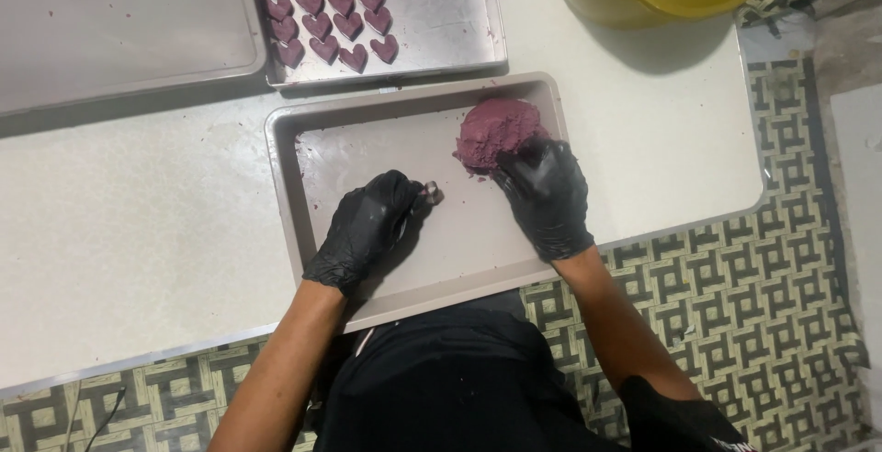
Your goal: Using a heart-shaped cutter to create shapes from a purple paste and arranging them on a tray.
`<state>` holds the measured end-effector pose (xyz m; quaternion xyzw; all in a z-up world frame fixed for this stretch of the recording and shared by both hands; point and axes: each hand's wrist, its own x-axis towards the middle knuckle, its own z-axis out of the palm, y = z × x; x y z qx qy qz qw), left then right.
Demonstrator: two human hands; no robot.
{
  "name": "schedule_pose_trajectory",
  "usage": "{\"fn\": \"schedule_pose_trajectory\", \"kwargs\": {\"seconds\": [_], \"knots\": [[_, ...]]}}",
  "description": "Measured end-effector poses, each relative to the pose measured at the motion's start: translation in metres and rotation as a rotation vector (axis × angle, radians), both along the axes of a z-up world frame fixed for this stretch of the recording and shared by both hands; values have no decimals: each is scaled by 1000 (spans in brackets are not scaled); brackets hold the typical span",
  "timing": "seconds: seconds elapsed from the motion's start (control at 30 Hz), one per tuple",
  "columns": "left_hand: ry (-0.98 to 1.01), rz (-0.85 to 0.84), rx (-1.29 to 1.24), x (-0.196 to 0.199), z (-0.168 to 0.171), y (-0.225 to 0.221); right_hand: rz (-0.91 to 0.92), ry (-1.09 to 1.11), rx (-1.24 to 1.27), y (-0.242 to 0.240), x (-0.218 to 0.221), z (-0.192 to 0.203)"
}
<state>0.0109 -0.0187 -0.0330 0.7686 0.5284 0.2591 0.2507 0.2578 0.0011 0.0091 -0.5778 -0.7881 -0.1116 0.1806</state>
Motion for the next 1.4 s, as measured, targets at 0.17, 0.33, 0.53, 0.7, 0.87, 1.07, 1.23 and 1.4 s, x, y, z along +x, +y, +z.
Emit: {"fn": "schedule_pose_trajectory", "kwargs": {"seconds": [0.17, 0.33, 0.53, 0.7, 0.87, 1.07, 1.23, 1.4], "knots": [[19, -17, 74, 5, 23, -2, -200, 192, -326, -13, 5, 24], [-5, -17, 64, 10, 29, -3, -118, 192, -169, -23, 37, -1], [3, -11, 10, 7, 29, -2, -18, 174, -146, -23, 22, 20], [-48, 37, 6, 11, 37, -1, 3, 62, -94, -33, 46, -20], [-51, 62, -49, 13, 26, -1, -58, 52, -155, -44, 62, -52], [77, 78, -23, 14, 51, -3, -37, 51, -216, -41, 54, -46], [106, 0, 32, 12, 41, 1, -155, 210, -356, -37, 42, -21], [116, -73, -94, 6, 36, 3, -233, 312, -470, -38, 40, -2]]}}
